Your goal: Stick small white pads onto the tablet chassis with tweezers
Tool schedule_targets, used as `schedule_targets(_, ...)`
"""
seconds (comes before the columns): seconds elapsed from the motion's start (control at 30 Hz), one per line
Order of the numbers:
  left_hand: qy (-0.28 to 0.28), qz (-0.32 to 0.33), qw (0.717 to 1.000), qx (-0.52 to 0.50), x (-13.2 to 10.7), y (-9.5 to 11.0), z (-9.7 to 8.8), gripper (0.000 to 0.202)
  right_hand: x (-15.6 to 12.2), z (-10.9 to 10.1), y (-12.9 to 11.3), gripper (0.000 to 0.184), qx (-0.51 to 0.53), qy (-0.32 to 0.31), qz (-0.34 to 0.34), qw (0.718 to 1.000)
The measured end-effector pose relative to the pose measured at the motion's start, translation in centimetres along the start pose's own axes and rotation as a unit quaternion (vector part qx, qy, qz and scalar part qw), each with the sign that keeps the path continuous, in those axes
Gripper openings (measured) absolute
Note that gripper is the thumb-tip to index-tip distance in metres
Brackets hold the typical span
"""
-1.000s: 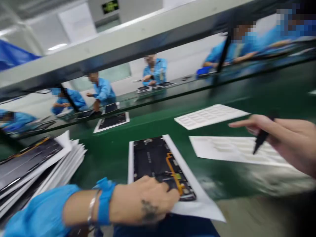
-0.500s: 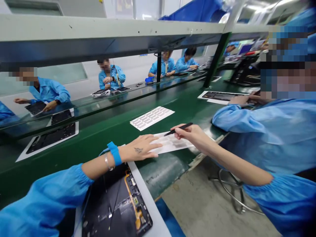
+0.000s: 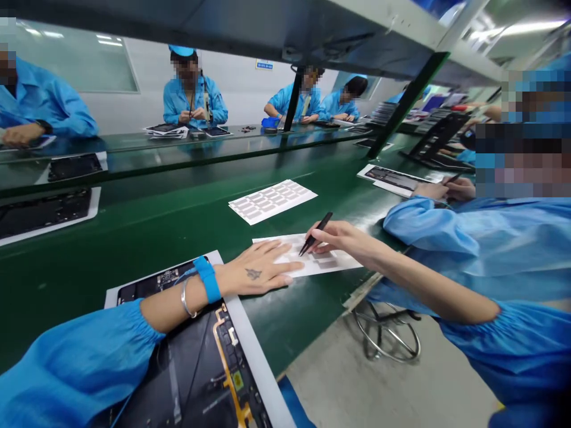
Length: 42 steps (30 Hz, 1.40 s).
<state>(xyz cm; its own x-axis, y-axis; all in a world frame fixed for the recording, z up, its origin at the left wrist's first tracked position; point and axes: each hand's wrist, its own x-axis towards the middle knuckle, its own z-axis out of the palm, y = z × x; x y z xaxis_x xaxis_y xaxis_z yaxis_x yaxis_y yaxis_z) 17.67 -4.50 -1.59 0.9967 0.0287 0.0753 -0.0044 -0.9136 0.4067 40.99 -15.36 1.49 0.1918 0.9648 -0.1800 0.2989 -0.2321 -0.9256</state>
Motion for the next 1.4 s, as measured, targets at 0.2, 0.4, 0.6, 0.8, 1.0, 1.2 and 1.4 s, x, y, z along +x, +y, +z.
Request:
schedule_targets(0.2, 0.004, -0.002, 1.0, -0.004, 0.1, 0.0, 0.4, 0.045, 0.5, 0.3, -1.1, 0.052, -0.032, -0.023, 0.02, 0.999)
schedule_targets(0.4, -0.003, -0.003, 1.0, 0.03, 0.2, 0.1, 0.4, 0.046, 0.5, -0.1, -1.1, 0.055, -0.027, -0.004, 0.049, 0.998)
schedule_targets(0.6, -0.008, -0.003, 0.999, 0.052, 0.3, 0.2, 0.4, 0.046, 0.7, 0.4, -0.9, 0.054, -0.049, -0.012, 0.001, 0.999)
schedule_targets(0.8, 0.011, 0.01, 0.998, 0.058, 0.2, 0.0, 0.5, 0.045, 0.6, 1.2, 0.6, 0.057, 0.003, 0.055, -0.019, 0.998)
schedule_targets(1.0, -0.03, 0.009, 0.993, 0.118, 0.4, 0.5, 0.2, 0.049, -0.4, 1.9, -2.7, 0.046, 0.126, 0.138, -0.128, 0.974)
schedule_targets(1.2, 0.084, -0.022, 0.978, 0.189, -6.2, -0.3, -4.0, 0.055, -1.9, 3.8, -6.1, 0.05, 0.147, 0.196, -0.135, 0.96)
schedule_targets(1.4, 0.162, -0.176, 0.951, 0.195, -18.5, -1.6, -6.5, 0.032, -0.2, 9.7, -7.4, 0.054, 0.12, 0.098, -0.116, 0.981)
